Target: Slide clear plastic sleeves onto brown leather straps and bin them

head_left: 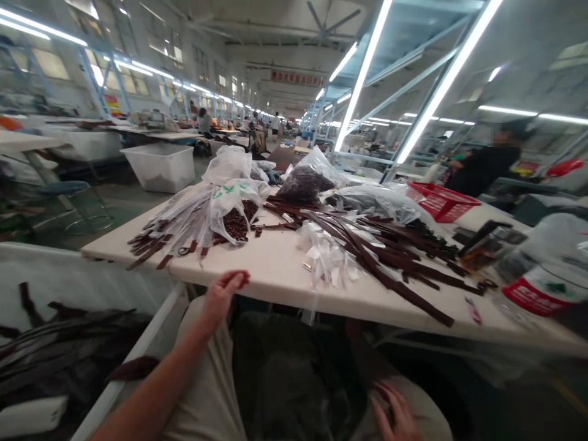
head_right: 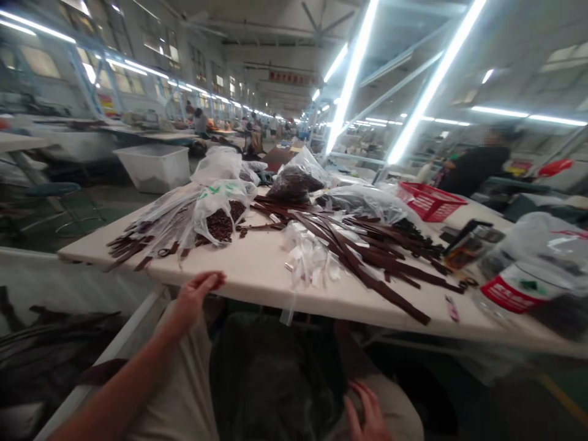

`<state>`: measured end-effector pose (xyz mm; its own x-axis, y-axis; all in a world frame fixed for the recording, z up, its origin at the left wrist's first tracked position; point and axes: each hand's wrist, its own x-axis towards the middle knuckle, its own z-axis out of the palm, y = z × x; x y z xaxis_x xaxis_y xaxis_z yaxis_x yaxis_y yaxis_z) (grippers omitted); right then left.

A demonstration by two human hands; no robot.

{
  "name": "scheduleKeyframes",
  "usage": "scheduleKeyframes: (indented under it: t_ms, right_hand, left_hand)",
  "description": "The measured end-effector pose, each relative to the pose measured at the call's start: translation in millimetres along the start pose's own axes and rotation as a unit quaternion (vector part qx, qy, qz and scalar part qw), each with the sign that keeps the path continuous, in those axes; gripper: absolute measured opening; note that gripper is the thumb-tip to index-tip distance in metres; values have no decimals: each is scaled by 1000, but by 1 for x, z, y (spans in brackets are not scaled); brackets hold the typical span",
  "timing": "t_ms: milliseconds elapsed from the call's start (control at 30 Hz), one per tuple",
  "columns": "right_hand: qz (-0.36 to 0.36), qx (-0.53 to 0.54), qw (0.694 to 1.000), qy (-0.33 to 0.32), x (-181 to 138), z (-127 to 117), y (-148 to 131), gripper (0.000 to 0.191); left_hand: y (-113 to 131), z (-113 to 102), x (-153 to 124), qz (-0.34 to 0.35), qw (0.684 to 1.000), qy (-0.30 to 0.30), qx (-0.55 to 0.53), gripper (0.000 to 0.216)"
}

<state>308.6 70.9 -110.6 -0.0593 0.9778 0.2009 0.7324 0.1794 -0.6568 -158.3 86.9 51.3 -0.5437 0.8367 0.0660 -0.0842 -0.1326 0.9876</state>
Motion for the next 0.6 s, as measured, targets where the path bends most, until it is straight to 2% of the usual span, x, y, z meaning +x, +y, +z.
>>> scheduleKeyframes:
  t_ms: [67,100,167,267,333,433,500,533,567,600]
  right_hand:
    - [43,78,996,-30,6,11,-31,43]
    - [58,114,990,-65,11,15,-49,43]
    - [72,171,978,-100,24,23,-85,43]
    - [46,215,967,-129,47,32,-128,40]
    - [25,225,965,-136,62,39,-146,39]
    - [4,202,968,-145,73,50,-153,37]
    - [-6,157,977,-142,71,54,-141,36]
    - [-10,125,983,-133,68,53,-130,35]
    - [-14,87,989,-119,64,50,-116,35]
    - [-18,44,994,-98,60,44,-99,35]
  left_hand:
    - [-27,46,-24,-57,981,-181,36,40]
    - [-41,63,-36,-77,966,-243,51,39]
    - [-63,84,-52,-118,937,-322,73,40]
    - [-72,95,-61,-162,910,-372,89,46]
    - [-54,93,-61,-156,905,-386,84,49]
    - [4,83,-66,-97,897,-430,32,51]
    - [50,70,-76,-69,868,-490,-35,61]
    - [72,61,-81,-76,848,-522,-58,67]
    - [91,53,-87,-102,828,-547,-62,67]
    - [106,45,-91,-132,829,-540,-59,67]
